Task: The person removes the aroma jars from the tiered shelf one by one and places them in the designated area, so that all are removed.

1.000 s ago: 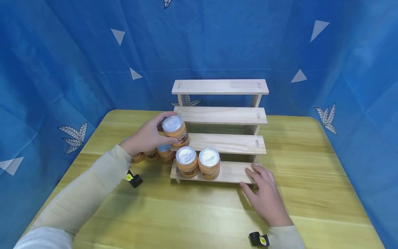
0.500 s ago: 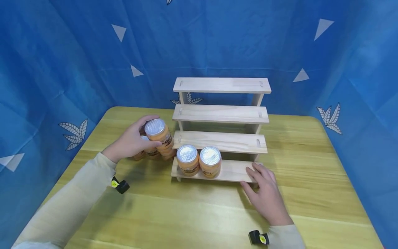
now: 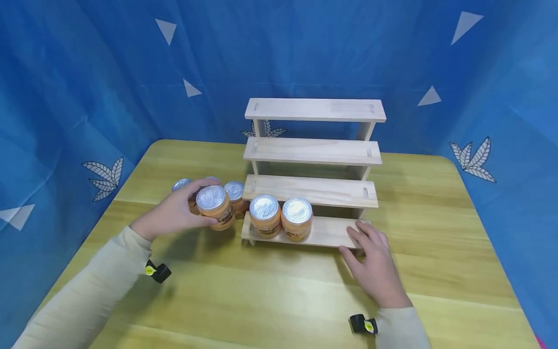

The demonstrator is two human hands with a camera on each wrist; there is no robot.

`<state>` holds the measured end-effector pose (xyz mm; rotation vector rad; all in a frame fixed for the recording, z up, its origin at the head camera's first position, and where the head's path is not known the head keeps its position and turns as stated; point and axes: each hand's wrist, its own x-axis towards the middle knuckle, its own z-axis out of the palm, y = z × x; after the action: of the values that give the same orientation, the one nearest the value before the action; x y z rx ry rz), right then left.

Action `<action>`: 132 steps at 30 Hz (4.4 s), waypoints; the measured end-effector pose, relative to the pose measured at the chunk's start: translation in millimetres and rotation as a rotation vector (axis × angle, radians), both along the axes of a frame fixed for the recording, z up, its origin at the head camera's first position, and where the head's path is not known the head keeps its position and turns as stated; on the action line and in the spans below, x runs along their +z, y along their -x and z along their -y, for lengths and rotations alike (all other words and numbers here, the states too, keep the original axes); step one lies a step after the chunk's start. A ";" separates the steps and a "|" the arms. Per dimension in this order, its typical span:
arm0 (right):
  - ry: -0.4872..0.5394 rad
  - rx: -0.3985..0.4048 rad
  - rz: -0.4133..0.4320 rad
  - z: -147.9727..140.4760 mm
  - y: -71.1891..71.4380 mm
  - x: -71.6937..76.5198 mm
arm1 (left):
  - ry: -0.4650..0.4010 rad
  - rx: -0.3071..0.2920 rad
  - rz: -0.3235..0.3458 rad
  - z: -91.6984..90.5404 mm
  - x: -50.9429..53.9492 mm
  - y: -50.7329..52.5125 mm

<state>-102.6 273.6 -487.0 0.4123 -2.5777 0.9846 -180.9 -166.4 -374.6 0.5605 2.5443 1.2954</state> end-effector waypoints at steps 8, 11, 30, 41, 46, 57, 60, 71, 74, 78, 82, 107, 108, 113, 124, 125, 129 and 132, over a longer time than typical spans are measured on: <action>0.000 0.008 0.009 0.1 0.2 -8.4 | 0.105 0.019 -0.029 3.5 -31.9 -9.9; -0.001 0.013 0.009 1.0 0.6 -10.6 | 0.123 0.006 -0.032 3.5 -42.1 -12.5; -0.019 -0.018 -0.003 -2.3 1.7 -1.9 | 0.116 -0.046 -0.080 -9.4 -53.9 -5.6; -0.021 -0.018 0.008 -1.4 -0.8 -0.2 | 0.162 -0.099 -0.070 -5.3 -61.4 -3.0; -0.023 -0.013 0.008 -1.2 -1.5 1.0 | 0.170 -0.100 -0.120 -5.0 -63.9 -5.6; -0.019 -0.020 0.008 -4.8 0.2 0.4 | 0.116 -0.050 -0.303 -16.0 -44.3 -12.9; -0.016 -0.020 0.003 -5.6 1.1 -0.4 | 0.116 -0.073 -0.325 -26.9 -33.7 -12.6; -0.018 -0.014 0.006 -3.5 0.0 -1.8 | 0.169 -0.233 -0.304 -68.4 -23.3 -7.5; -0.016 -0.014 0.000 -3.0 0.4 -1.8 | 0.165 -0.241 -0.281 -78.5 -22.0 -7.1; -0.016 -0.015 -0.004 -2.9 0.9 -2.3 | 0.180 -0.242 -0.260 -89.1 -22.5 -5.0; -0.018 -0.012 0.003 -3.6 1.1 -2.6 | 0.198 -0.243 -0.260 -94.6 -25.8 -2.3; -0.011 -0.013 0.004 -2.1 -1.1 0.1 | -0.097 -0.070 -0.032 -68.9 -13.9 2.7; -0.009 -0.013 0.004 -2.1 -1.4 -0.2 | -0.104 -0.062 -0.018 -65.8 -12.2 1.9; -0.003 -0.017 0.004 -2.5 -2.6 -1.3 | -0.136 -0.018 0.000 -47.7 -6.0 -2.3; 0.000 -0.003 -0.016 -0.5 3.0 -2.7 | -0.171 0.130 -0.054 -7.7 0.8 -18.9; 0.000 -0.004 -0.019 -0.4 3.3 -2.8 | -0.173 0.140 -0.061 -4.1 0.4 -19.3; -0.001 -0.007 -0.023 -1.0 1.9 -2.7 | -0.167 0.171 -0.071 9.2 -2.0 -21.1; 0.001 -0.008 -0.028 -1.8 1.7 -3.0 | -0.152 0.188 -0.075 18.6 -0.8 -21.6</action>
<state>-104.3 275.4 -490.0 0.4122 -2.5519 0.9708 -159.3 -185.0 -375.4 0.4134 2.6280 1.5698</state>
